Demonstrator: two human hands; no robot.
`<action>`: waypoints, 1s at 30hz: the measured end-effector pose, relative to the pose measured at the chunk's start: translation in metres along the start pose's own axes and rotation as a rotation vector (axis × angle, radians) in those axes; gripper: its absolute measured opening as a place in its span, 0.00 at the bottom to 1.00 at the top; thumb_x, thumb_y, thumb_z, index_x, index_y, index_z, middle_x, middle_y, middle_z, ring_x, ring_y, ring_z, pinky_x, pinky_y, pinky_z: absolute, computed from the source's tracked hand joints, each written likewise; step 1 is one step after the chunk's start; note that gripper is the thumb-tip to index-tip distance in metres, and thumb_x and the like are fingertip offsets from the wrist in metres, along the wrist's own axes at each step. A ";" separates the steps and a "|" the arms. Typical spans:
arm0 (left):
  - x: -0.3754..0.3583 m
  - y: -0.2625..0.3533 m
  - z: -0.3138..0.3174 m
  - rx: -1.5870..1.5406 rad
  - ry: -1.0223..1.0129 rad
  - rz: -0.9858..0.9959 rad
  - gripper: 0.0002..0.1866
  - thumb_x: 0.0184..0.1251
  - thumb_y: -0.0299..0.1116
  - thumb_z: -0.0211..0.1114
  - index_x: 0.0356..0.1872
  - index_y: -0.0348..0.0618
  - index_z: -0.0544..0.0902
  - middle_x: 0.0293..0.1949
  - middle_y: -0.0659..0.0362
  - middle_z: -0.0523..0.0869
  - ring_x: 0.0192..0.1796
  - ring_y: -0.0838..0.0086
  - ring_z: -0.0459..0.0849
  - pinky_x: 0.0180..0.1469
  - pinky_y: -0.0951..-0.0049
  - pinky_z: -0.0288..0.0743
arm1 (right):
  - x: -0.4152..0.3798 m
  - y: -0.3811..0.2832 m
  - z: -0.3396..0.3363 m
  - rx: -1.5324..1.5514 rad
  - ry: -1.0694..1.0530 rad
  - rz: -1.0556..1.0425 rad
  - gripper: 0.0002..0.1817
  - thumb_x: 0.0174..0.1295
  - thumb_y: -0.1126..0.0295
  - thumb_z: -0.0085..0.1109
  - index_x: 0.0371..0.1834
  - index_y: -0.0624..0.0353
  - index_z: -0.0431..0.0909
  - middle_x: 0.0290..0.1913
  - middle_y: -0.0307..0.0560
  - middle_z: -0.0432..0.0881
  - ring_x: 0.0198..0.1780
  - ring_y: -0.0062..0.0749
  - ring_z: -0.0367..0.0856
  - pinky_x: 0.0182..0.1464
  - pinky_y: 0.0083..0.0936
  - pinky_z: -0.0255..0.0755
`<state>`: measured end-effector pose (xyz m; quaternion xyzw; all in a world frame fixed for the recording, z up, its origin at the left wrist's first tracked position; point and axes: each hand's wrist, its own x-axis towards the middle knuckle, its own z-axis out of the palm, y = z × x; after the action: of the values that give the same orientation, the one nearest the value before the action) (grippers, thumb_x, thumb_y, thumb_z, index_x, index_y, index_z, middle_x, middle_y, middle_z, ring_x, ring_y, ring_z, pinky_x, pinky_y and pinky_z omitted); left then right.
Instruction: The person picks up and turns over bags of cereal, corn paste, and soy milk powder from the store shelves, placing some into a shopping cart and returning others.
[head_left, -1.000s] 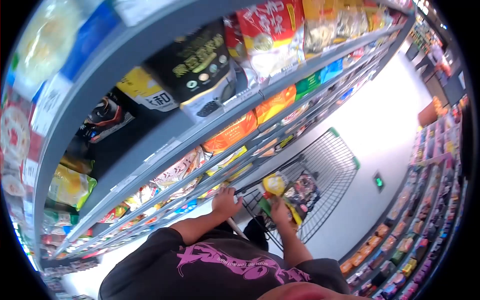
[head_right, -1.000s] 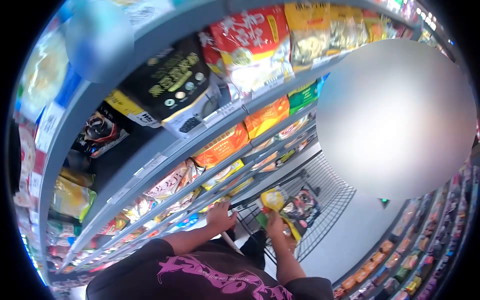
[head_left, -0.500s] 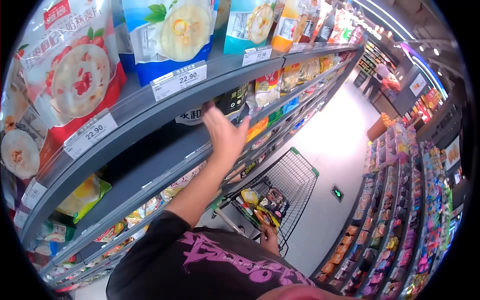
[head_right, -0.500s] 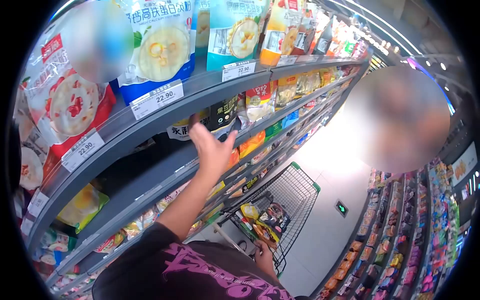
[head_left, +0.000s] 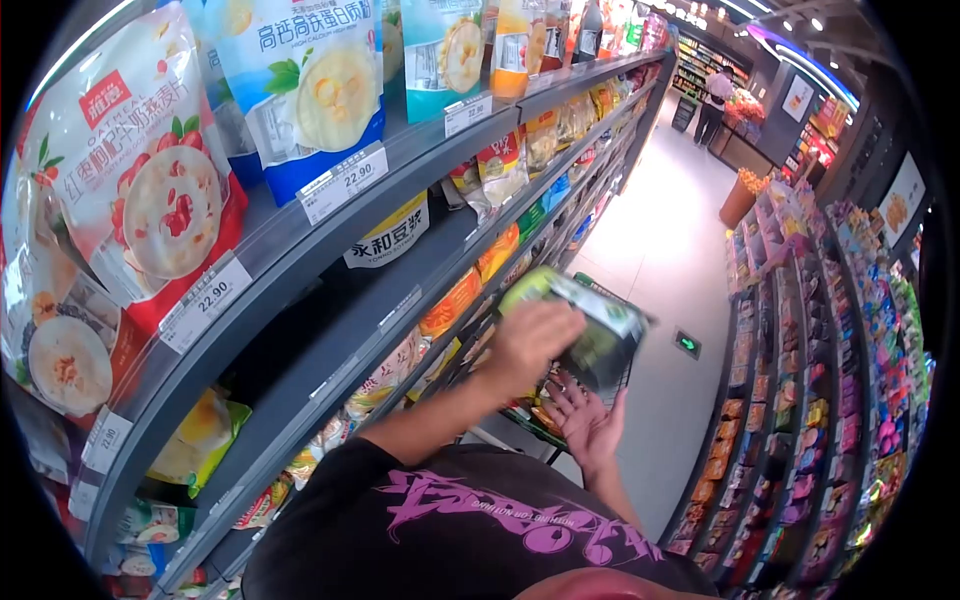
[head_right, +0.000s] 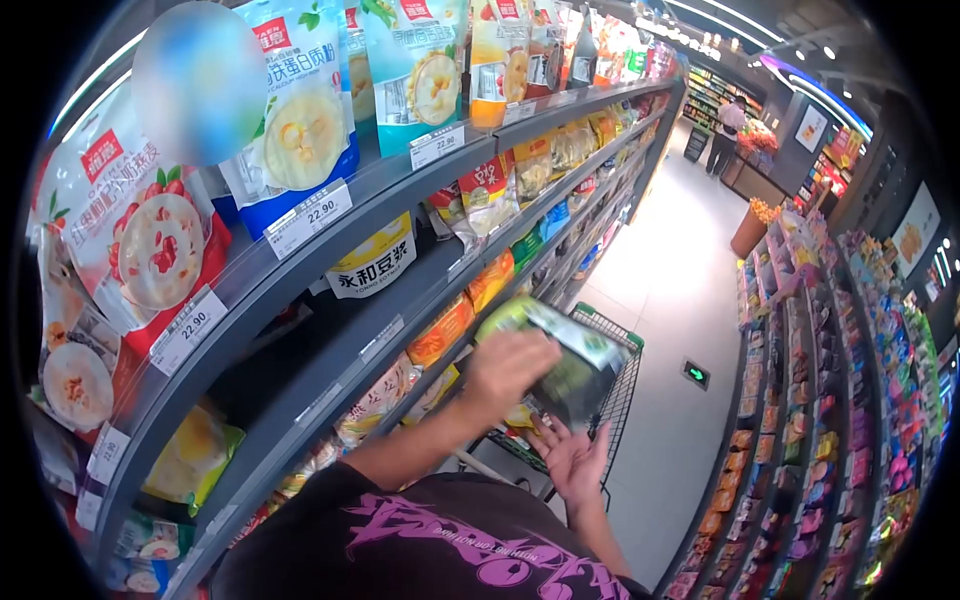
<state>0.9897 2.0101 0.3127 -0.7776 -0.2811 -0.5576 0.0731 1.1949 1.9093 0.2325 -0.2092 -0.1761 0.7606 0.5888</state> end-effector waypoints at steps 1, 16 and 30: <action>-0.019 0.024 0.008 -0.061 -0.103 -0.035 0.19 0.68 0.28 0.65 0.58 0.44 0.92 0.58 0.57 0.93 0.64 0.61 0.90 0.65 0.52 0.79 | 0.008 0.000 0.001 0.079 -0.085 0.004 0.42 0.82 0.32 0.43 0.81 0.57 0.69 0.78 0.56 0.77 0.76 0.52 0.78 0.78 0.53 0.73; -0.091 0.022 0.031 -1.304 -0.162 -1.544 0.28 0.82 0.26 0.68 0.77 0.33 0.71 0.66 0.51 0.86 0.66 0.68 0.86 0.70 0.65 0.80 | 0.033 -0.050 -0.038 0.116 0.017 -0.016 0.23 0.88 0.59 0.49 0.75 0.62 0.75 0.69 0.54 0.85 0.66 0.43 0.87 0.67 0.40 0.85; -0.249 -0.034 0.097 -0.102 -0.835 -1.147 0.58 0.66 0.55 0.81 0.83 0.28 0.58 0.78 0.36 0.71 0.81 0.44 0.68 0.84 0.48 0.58 | 0.047 -0.112 -0.122 -1.403 0.388 0.278 0.15 0.79 0.67 0.63 0.58 0.67 0.86 0.45 0.56 0.92 0.44 0.40 0.87 0.54 0.38 0.80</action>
<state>0.9973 1.9910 0.0436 -0.6581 -0.6242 -0.1761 -0.3823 1.3409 1.9853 0.1815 -0.6874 -0.4854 0.4862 0.2354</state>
